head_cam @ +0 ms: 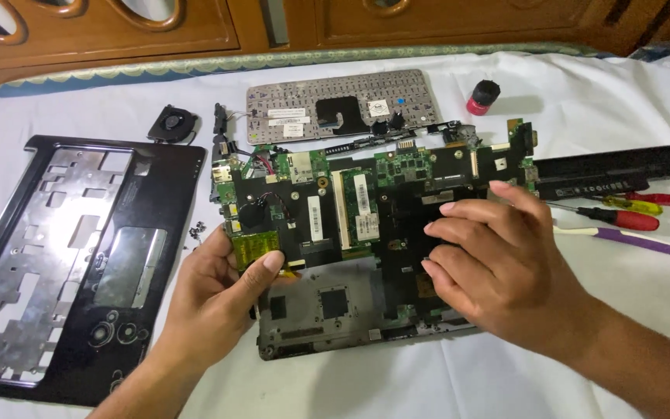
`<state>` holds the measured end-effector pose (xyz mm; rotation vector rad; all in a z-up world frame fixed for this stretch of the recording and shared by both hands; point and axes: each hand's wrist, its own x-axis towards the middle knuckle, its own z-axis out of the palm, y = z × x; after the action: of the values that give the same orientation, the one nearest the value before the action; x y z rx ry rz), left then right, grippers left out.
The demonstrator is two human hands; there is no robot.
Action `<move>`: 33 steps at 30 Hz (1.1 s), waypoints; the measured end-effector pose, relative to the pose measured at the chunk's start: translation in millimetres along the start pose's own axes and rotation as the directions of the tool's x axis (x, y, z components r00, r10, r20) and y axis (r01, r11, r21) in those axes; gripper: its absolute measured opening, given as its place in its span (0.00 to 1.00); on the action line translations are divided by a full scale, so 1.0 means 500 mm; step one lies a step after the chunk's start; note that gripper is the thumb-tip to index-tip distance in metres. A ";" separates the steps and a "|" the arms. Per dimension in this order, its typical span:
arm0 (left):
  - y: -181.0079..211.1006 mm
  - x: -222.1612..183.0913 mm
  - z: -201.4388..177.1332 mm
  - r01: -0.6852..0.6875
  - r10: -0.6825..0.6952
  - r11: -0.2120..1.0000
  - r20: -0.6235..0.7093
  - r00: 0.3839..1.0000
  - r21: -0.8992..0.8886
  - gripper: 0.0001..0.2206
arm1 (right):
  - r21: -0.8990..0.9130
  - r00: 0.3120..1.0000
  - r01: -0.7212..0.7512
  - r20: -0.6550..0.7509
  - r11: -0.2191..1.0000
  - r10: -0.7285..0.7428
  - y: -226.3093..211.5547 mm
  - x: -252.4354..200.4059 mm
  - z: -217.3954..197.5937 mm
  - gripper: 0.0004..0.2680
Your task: Cleaning internal laptop components with a brush and installing the motherboard into the chassis.
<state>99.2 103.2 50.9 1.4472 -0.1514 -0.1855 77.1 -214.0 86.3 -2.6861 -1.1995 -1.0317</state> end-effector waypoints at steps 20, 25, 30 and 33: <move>0.007 0.001 -0.005 -0.080 0.076 0.992 0.047 0.996 0.099 0.10 | 0.108 0.991 -0.092 0.111 0.990 0.080 0.046 0.066 0.025 0.14; 0.010 -0.002 -0.007 -0.111 0.105 0.991 0.078 0.991 0.077 0.11 | 0.054 0.991 -0.086 0.106 0.995 0.080 0.068 0.058 0.022 0.14; 0.017 0.000 -0.007 -0.119 0.124 0.992 0.155 0.980 -0.044 0.08 | -0.042 0.983 -0.179 -0.042 0.983 0.178 0.092 0.055 -0.004 0.16; 0.006 0.004 -0.008 -0.086 0.099 0.992 0.141 0.985 -0.097 0.08 | -0.084 0.979 -0.200 0.020 0.976 0.202 0.122 0.035 0.012 0.22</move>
<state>102.3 106.9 53.4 1.3336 -0.3258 -0.2194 130.0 -243.8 106.0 -2.8197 -0.8835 -1.0378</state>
